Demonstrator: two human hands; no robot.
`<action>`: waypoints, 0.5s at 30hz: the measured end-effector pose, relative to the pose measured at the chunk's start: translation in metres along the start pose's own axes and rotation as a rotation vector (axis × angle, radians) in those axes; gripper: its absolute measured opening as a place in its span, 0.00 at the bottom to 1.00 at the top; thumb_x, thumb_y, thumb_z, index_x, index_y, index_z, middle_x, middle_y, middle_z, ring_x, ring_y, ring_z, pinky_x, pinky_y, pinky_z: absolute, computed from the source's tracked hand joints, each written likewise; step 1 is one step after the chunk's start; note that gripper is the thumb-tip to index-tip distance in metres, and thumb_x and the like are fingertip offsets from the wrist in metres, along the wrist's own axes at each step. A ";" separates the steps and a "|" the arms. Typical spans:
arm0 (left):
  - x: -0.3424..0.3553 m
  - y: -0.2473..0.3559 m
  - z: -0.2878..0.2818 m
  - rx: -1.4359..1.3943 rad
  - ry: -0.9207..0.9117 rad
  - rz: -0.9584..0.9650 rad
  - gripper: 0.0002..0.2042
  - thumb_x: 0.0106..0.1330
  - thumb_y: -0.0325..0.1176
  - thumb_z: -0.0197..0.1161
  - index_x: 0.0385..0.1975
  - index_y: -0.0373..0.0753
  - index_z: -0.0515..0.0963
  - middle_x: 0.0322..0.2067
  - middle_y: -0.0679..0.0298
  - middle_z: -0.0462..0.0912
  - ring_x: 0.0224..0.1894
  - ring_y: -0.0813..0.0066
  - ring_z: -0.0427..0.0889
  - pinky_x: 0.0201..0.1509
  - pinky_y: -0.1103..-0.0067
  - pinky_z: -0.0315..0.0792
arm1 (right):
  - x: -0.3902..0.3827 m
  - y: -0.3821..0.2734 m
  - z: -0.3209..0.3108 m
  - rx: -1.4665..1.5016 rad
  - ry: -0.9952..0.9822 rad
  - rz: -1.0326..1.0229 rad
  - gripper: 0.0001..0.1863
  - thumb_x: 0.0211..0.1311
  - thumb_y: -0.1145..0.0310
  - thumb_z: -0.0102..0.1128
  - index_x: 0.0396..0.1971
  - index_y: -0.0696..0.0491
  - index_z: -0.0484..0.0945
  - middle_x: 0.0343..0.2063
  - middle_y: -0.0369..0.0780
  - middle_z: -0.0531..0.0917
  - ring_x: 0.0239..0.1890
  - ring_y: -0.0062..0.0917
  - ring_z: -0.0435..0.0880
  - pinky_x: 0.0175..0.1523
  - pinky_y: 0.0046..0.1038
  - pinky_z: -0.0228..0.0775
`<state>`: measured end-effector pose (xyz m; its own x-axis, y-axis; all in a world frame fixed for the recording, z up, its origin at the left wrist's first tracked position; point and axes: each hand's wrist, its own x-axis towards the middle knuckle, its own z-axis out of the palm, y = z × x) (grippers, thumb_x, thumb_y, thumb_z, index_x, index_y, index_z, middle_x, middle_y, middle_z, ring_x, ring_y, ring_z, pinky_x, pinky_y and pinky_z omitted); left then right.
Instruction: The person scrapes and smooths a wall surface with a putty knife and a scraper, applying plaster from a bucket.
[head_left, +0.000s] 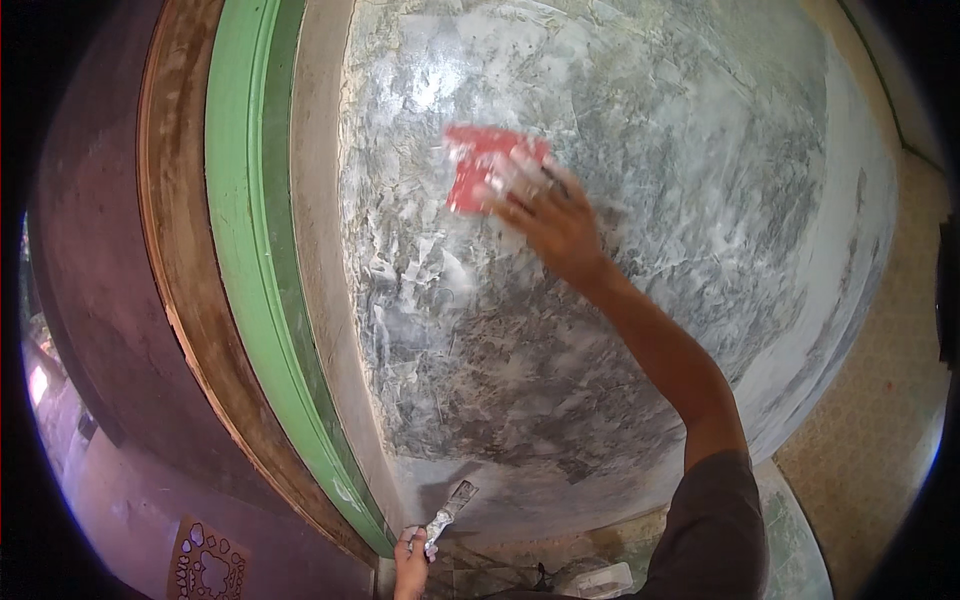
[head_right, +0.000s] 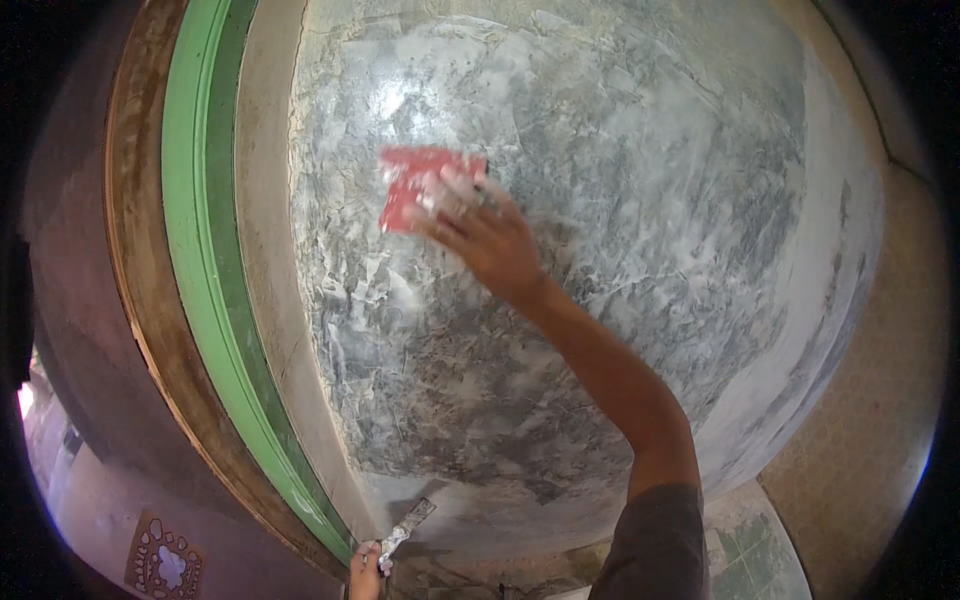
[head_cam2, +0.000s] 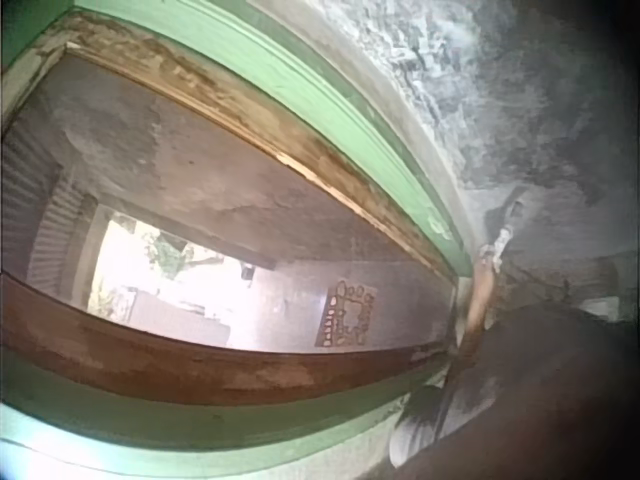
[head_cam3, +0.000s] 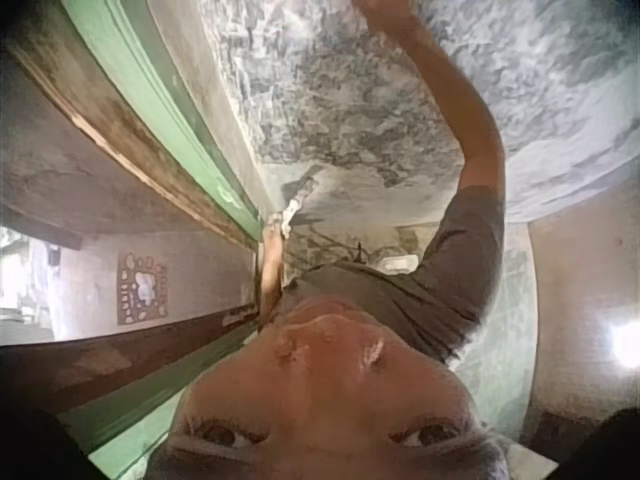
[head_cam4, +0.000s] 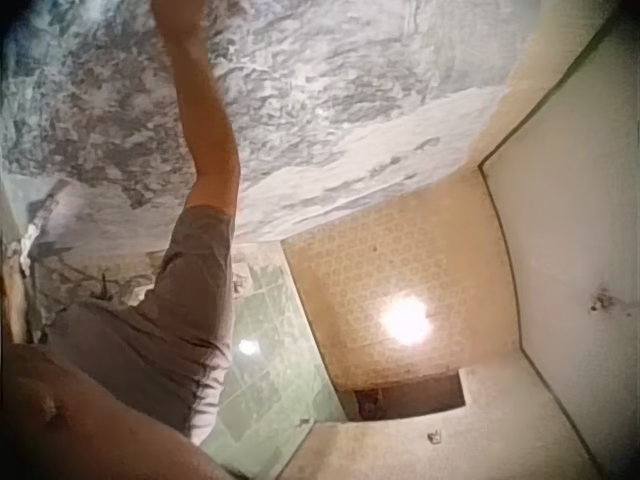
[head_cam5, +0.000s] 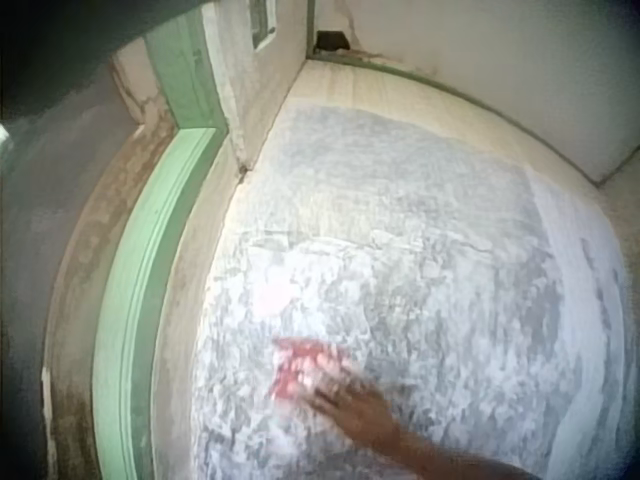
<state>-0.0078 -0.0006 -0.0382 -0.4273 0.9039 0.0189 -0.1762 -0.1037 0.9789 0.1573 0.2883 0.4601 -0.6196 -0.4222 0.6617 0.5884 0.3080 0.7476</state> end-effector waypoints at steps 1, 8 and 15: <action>0.000 0.002 0.000 -0.017 -0.025 0.006 0.11 0.74 0.39 0.50 0.40 0.39 0.75 0.22 0.74 0.71 0.21 0.87 0.66 0.24 0.87 0.59 | -0.001 0.006 -0.003 0.002 0.000 0.005 0.31 0.58 0.79 0.56 0.61 0.35 0.68 0.63 0.35 0.70 0.65 0.27 0.68 0.72 0.36 0.53; -0.005 0.021 -0.003 -0.193 0.017 -0.141 0.12 0.72 0.40 0.55 0.38 0.37 0.74 0.26 0.70 0.74 0.23 0.84 0.71 0.25 0.85 0.64 | -0.071 -0.007 -0.016 0.085 -0.175 -0.020 0.28 0.60 0.78 0.54 0.59 0.35 0.71 0.64 0.35 0.70 0.67 0.27 0.65 0.72 0.34 0.53; -0.006 0.033 -0.002 -0.175 0.028 -0.185 0.12 0.72 0.40 0.55 0.38 0.36 0.74 0.26 0.70 0.74 0.23 0.84 0.70 0.25 0.86 0.63 | -0.028 0.026 -0.010 -0.009 0.025 0.047 0.29 0.58 0.77 0.57 0.58 0.33 0.72 0.62 0.33 0.72 0.66 0.25 0.67 0.73 0.37 0.51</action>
<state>-0.0128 -0.0103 -0.0066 -0.3970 0.9028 -0.1655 -0.4036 -0.0098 0.9149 0.1952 0.2992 0.4601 -0.5778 -0.4287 0.6945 0.6217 0.3201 0.7148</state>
